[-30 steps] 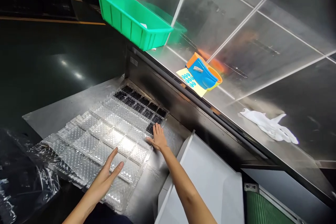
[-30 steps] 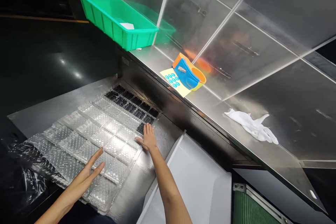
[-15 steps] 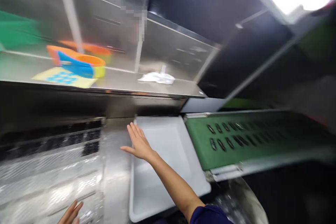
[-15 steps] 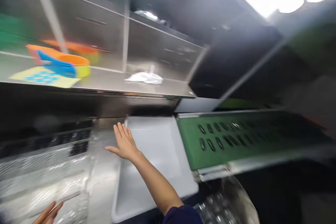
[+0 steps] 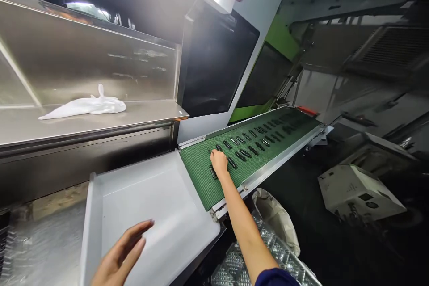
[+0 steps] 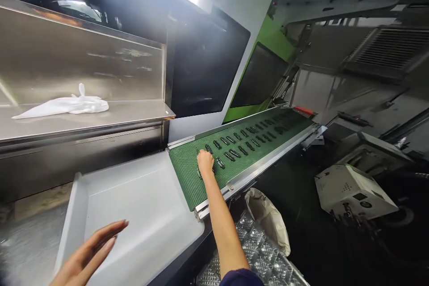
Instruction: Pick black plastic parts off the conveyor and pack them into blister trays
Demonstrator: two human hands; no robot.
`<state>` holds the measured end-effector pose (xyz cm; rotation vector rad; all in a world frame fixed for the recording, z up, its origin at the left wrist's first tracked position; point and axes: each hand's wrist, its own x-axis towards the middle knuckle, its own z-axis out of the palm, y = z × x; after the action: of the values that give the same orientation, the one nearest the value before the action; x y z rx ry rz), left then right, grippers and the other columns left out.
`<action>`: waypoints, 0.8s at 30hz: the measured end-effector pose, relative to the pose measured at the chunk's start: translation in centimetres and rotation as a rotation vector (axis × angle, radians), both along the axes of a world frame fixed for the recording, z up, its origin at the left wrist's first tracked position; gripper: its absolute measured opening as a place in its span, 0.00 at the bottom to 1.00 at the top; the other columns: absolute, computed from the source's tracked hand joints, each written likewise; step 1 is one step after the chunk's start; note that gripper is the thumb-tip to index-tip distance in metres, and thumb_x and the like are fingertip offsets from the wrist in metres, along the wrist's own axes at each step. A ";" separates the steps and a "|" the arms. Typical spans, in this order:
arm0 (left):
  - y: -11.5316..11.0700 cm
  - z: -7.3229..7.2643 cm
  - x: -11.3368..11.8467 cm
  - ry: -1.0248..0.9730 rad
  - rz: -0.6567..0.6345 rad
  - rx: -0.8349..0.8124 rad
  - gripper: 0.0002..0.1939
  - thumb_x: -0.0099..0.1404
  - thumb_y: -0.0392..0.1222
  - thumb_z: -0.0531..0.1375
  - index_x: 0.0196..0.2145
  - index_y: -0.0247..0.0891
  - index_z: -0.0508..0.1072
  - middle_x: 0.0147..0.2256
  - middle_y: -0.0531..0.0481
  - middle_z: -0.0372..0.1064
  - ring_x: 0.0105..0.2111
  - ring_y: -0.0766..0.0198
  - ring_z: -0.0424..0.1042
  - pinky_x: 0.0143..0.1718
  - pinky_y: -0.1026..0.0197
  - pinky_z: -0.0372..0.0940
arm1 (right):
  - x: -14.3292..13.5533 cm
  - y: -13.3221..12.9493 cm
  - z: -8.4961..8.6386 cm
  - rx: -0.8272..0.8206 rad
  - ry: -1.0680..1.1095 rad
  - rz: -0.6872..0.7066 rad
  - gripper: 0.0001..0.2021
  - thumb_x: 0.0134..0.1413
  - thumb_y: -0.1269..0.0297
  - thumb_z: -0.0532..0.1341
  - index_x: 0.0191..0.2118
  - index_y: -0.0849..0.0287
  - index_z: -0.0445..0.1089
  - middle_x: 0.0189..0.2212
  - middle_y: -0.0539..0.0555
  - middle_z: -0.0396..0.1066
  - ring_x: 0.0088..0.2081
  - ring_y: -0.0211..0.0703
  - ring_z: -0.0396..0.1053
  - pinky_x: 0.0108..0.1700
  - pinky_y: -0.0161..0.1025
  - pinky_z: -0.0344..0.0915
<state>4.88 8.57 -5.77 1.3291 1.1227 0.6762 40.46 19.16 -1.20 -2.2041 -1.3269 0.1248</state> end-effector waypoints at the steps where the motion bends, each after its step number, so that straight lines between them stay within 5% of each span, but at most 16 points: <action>1: 0.3 0.9 2.2 -0.052 0.017 0.004 0.26 0.60 0.62 0.60 0.53 0.51 0.72 0.61 0.49 0.64 0.64 0.44 0.55 0.64 0.44 0.53 | -0.8 -0.9 -0.2 0.030 0.046 0.049 0.10 0.64 0.63 0.59 0.46 0.63 0.70 0.42 0.55 0.73 0.40 0.41 0.73 0.44 0.44 0.71; 5: 1.1 2.3 9.7 -0.327 0.094 -0.105 0.32 0.59 0.59 0.63 0.59 0.47 0.65 0.66 0.48 0.55 0.66 0.50 0.51 0.66 0.48 0.49 | -6.6 -6.9 -1.8 0.103 0.229 0.330 0.09 0.63 0.68 0.56 0.41 0.63 0.74 0.30 0.51 0.76 0.30 0.36 0.74 0.32 0.31 0.70; 9: 1.2 1.6 12.7 -0.649 0.172 -0.348 0.28 0.60 0.57 0.64 0.53 0.39 0.70 0.55 0.40 0.69 0.58 0.50 0.64 0.62 0.51 0.57 | -9.0 -11.0 -3.1 0.110 0.273 0.421 0.05 0.57 0.66 0.62 0.34 0.56 0.76 0.26 0.46 0.76 0.28 0.35 0.73 0.32 0.28 0.67; 12: 1.1 1.4 12.1 -0.758 0.264 -0.428 0.20 0.59 0.48 0.67 0.47 0.37 0.74 0.37 0.48 0.74 0.38 0.61 0.73 0.48 0.60 0.69 | -5.3 -10.1 -3.3 0.137 0.185 0.230 0.07 0.59 0.68 0.58 0.38 0.58 0.74 0.34 0.54 0.75 0.37 0.44 0.73 0.40 0.37 0.67; 14: 0.8 1.7 10.9 -0.804 0.291 -0.474 0.17 0.61 0.43 0.65 0.48 0.38 0.75 0.28 0.54 0.67 0.26 0.68 0.65 0.33 0.65 0.69 | -2.0 -8.7 -3.2 0.128 0.121 0.133 0.08 0.55 0.70 0.60 0.41 0.60 0.72 0.39 0.60 0.73 0.43 0.50 0.71 0.44 0.42 0.65; 17: 0.0 2.4 8.7 -0.896 0.259 -0.550 0.17 0.66 0.43 0.59 0.51 0.35 0.74 0.28 0.53 0.63 0.24 0.68 0.60 0.27 0.64 0.64 | 0.1 -7.6 -2.8 0.078 0.093 0.156 0.08 0.51 0.72 0.59 0.39 0.61 0.72 0.38 0.62 0.72 0.42 0.52 0.70 0.44 0.44 0.64; 20: -1.0 2.9 6.3 -0.893 0.217 -0.553 0.18 0.67 0.44 0.58 0.51 0.33 0.75 0.31 0.50 0.65 0.27 0.67 0.62 0.31 0.64 0.65 | -2.2 -8.8 -1.4 0.026 0.135 0.329 0.09 0.55 0.72 0.55 0.36 0.61 0.73 0.35 0.58 0.73 0.36 0.46 0.70 0.41 0.41 0.65; 24: -2.3 2.6 3.3 -0.686 0.102 -0.446 0.16 0.66 0.47 0.61 0.48 0.37 0.77 0.35 0.49 0.70 0.33 0.64 0.67 0.40 0.63 0.65 | -8.9 -12.3 1.8 -0.114 0.307 0.929 0.08 0.57 0.70 0.58 0.35 0.55 0.76 0.37 0.50 0.73 0.38 0.39 0.71 0.43 0.34 0.67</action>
<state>8.22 6.23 -3.17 0.5847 0.7167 0.8147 31.55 6.86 0.63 -1.3917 -2.0622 0.8529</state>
